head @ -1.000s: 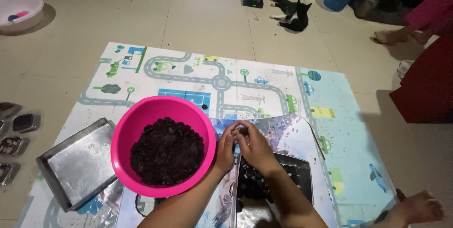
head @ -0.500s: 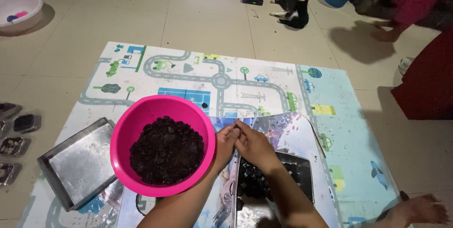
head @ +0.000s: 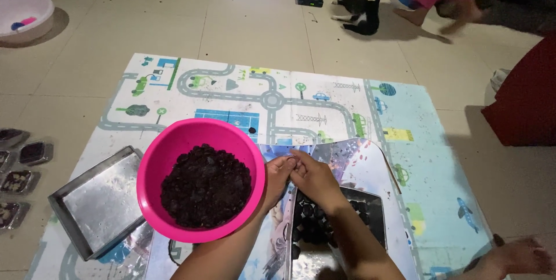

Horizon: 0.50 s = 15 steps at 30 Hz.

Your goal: The person portions the chocolate mixture and rolls it into small balls before placing them into a tray.

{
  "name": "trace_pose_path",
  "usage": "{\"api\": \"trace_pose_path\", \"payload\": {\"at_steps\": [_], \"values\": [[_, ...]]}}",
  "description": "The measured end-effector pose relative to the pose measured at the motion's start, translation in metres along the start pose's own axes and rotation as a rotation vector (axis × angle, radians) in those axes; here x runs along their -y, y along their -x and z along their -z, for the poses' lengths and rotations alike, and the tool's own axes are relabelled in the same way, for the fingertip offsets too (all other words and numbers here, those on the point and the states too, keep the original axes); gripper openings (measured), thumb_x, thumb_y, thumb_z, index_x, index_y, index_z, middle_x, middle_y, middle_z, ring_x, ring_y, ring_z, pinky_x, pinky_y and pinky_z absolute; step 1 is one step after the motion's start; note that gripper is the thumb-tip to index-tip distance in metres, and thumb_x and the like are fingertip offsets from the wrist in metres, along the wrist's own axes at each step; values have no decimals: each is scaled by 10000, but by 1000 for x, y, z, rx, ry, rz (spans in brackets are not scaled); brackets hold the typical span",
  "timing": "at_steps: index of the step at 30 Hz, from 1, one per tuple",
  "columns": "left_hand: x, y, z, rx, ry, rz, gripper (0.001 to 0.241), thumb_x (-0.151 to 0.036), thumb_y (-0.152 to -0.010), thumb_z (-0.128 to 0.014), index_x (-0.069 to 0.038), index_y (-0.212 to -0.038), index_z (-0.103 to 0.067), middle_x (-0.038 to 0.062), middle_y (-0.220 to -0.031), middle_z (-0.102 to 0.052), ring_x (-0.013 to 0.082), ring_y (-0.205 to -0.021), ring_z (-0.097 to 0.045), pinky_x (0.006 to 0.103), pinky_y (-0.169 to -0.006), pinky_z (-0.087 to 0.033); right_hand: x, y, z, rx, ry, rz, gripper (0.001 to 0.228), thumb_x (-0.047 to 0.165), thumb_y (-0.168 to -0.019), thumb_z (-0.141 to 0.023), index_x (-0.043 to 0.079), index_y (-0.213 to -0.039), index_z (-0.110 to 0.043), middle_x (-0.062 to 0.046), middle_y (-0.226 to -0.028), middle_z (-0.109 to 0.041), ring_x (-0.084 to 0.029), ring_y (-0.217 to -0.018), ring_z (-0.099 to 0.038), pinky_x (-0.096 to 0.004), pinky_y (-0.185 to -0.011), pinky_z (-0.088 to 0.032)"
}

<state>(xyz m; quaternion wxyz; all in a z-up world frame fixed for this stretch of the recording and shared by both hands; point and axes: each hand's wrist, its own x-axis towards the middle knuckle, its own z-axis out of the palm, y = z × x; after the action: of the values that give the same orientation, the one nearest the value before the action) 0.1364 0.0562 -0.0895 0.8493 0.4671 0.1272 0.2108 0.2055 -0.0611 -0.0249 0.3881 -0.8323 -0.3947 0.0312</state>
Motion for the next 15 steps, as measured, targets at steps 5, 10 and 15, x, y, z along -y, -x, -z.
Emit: {"api": "trace_pose_path", "payload": {"at_steps": [5, 10, 15], "values": [[5, -4, 0, -45, -28, 1, 175, -180, -1001, -674, -20, -983, -741, 78, -688, -710, 107, -636, -627, 253, -684, -539, 9, 0, 6, 26, 9, 42, 406, 91, -824, -754, 155, -1224, -733, -125, -630, -737, -331, -660, -744, -461, -586, -575], [-10, 3, -8, -18, 48, 35, 263, -252, -1039, -598, -53, -938, -738, 43, -699, -696, 83, -653, -619, 249, -716, -539, 8, 2, 5, 12, 6, 85, 439, 63, -800, -777, 132, -1231, -723, -151, -702, -750, -359, -671, -746, -477, -590, -578], [10, -5, -3, -132, -56, 54, 164, -158, -987, -677, -15, -1011, -753, 84, -765, -734, 124, -689, -644, 252, -709, -537, 10, 3, 4, 84, -9, -18, 523, 106, -838, -683, 151, -1354, -608, -138, -618, -722, -397, -661, -733, -527, -596, -544]]}}
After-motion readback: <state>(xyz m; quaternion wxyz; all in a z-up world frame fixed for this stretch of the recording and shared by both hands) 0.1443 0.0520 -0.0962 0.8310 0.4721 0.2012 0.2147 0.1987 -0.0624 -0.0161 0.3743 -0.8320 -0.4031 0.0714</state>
